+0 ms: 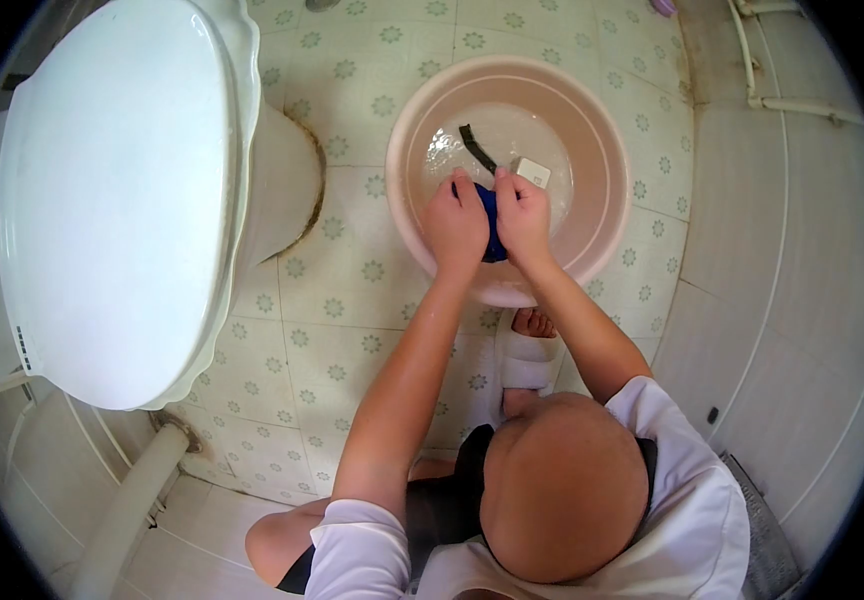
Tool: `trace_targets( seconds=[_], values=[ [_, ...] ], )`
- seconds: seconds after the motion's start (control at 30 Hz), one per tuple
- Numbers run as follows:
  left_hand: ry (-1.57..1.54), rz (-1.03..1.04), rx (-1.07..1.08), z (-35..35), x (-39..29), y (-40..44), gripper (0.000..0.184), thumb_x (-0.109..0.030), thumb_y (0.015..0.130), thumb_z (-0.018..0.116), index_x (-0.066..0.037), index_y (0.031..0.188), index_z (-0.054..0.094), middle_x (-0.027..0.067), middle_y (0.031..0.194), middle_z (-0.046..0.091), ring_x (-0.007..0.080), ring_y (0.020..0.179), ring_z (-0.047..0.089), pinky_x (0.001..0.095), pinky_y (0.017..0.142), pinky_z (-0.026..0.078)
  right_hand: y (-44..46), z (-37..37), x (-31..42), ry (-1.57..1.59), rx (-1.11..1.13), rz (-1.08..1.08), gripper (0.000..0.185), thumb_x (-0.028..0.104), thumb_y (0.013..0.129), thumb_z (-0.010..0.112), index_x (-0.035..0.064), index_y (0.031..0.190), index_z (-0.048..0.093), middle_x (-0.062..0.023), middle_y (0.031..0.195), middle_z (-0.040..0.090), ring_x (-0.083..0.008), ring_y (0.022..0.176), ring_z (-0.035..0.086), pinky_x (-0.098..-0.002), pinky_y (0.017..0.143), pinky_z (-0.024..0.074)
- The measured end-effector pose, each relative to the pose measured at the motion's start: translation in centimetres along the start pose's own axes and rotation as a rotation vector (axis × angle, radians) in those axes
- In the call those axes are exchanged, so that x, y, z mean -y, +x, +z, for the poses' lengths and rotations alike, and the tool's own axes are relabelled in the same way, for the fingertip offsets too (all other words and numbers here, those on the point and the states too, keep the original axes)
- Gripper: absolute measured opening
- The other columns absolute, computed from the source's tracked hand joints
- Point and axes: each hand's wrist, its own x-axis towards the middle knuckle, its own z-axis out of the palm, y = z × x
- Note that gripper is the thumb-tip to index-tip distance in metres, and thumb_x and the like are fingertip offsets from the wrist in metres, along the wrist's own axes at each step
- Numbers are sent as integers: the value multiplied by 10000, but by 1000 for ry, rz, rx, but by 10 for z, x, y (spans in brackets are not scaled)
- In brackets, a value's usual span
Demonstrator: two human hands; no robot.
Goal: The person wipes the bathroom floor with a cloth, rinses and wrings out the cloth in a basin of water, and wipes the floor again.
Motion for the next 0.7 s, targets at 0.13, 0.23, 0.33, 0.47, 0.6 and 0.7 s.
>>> trace_targets(
  seconds=[0.13,0.23,0.33,0.47,0.6,0.7],
  values=[
    [-11,136,1,-2,-3,-3,470,-416,1040,609,-8,1272,631,239,1136,710,413,1013,691,484,906,536,4,-8,10,206,-19,253,424,355,1069,650,3,837,700,11,693,606,-70,661,489,-286,596,430],
    [155,376,39,-9,-8,-20,706,-492,941,729,-16,1424,533,245,1268,677,417,1109,681,485,975,537,7,-18,22,428,6,380,414,411,1072,637,30,922,701,20,793,637,-70,696,532,-270,621,459],
    [56,217,360,-22,-14,-28,919,-525,812,855,-7,1471,478,235,1271,676,394,1137,684,458,1008,536,8,-26,27,504,42,429,375,427,1078,618,80,940,651,26,805,606,-72,699,553,-257,634,478],
    [-314,-58,672,-33,-22,-25,847,-372,719,968,-9,1374,572,115,1212,701,241,1090,691,380,921,567,5,-30,25,560,148,418,355,420,1105,561,111,942,627,31,828,601,-67,742,574,-241,687,487],
    [-411,-309,813,-43,-13,-18,588,-249,765,938,-41,1238,657,52,1080,714,159,914,697,313,698,577,-2,-42,38,500,334,313,384,421,1130,488,82,1112,668,-6,1010,638,-109,916,605,-282,849,507],
    [-433,-486,803,-56,-15,-7,436,-147,785,891,-69,1153,671,44,976,704,131,775,671,278,543,507,8,-60,50,210,603,-36,392,351,1126,462,50,1300,643,-74,1176,630,-173,1100,599,-326,1011,472]
  ],
)
